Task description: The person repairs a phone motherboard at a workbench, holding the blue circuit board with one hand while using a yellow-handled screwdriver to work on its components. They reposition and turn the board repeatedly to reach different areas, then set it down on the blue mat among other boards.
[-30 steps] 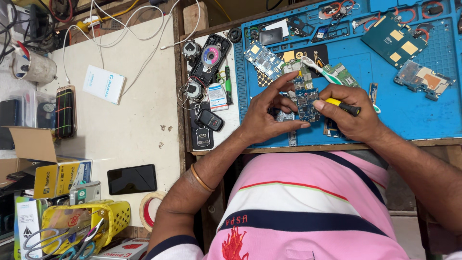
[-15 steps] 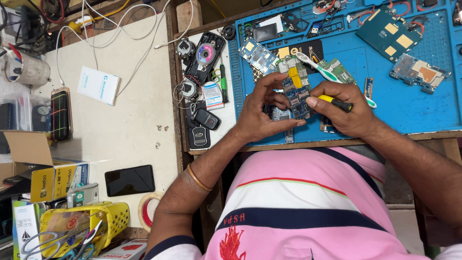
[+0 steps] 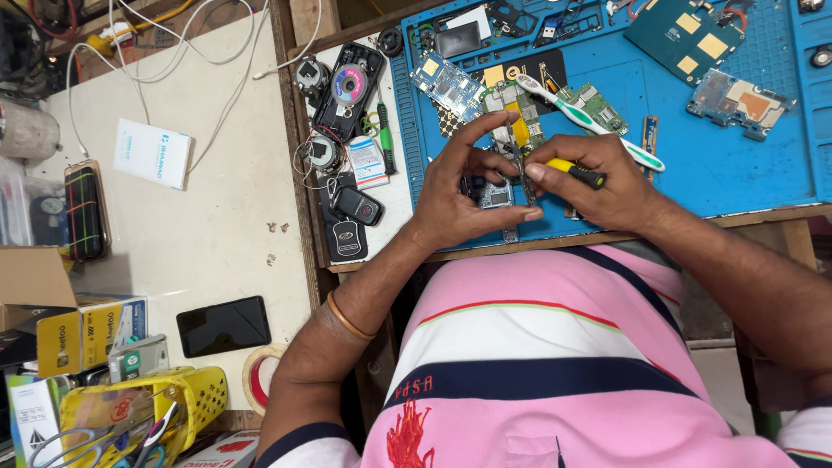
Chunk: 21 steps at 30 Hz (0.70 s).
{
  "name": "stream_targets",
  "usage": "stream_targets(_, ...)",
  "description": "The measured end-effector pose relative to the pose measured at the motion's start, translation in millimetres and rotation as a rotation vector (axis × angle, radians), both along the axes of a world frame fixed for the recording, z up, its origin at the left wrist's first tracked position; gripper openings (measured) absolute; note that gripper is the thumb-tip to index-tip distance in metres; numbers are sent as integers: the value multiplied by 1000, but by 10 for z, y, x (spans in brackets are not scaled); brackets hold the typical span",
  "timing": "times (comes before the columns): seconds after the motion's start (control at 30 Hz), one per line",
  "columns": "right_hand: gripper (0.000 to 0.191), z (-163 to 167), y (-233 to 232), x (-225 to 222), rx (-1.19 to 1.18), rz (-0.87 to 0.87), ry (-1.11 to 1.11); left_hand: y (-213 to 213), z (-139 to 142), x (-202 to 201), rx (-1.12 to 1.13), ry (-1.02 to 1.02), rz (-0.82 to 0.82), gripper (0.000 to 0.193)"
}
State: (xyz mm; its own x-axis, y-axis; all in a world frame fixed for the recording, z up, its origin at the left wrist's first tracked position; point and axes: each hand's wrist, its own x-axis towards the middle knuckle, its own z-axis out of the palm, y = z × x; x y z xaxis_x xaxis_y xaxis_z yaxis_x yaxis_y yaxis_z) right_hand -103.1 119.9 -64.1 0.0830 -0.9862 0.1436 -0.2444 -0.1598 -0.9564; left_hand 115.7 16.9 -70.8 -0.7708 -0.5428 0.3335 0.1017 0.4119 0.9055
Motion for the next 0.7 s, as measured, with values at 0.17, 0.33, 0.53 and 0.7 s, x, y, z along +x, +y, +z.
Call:
stream_targets(0.17, 17, 86, -83, 10, 11, -14, 33, -6, 143, -23, 2, 13, 10, 102)
stream_targets(0.33, 19, 129, -218, 157, 115, -47, 147, -124, 297, 145, -134, -96, 86, 99)
stream_targets(0.53, 18, 66, -461, 67, 34, 1, -118, -385, 356, 112, -203, -125, 165, 95)
stream_targets(0.7, 15, 114, -580, 137, 27, -23, -37, -514, 449, 204, -287, -149, 164, 95)
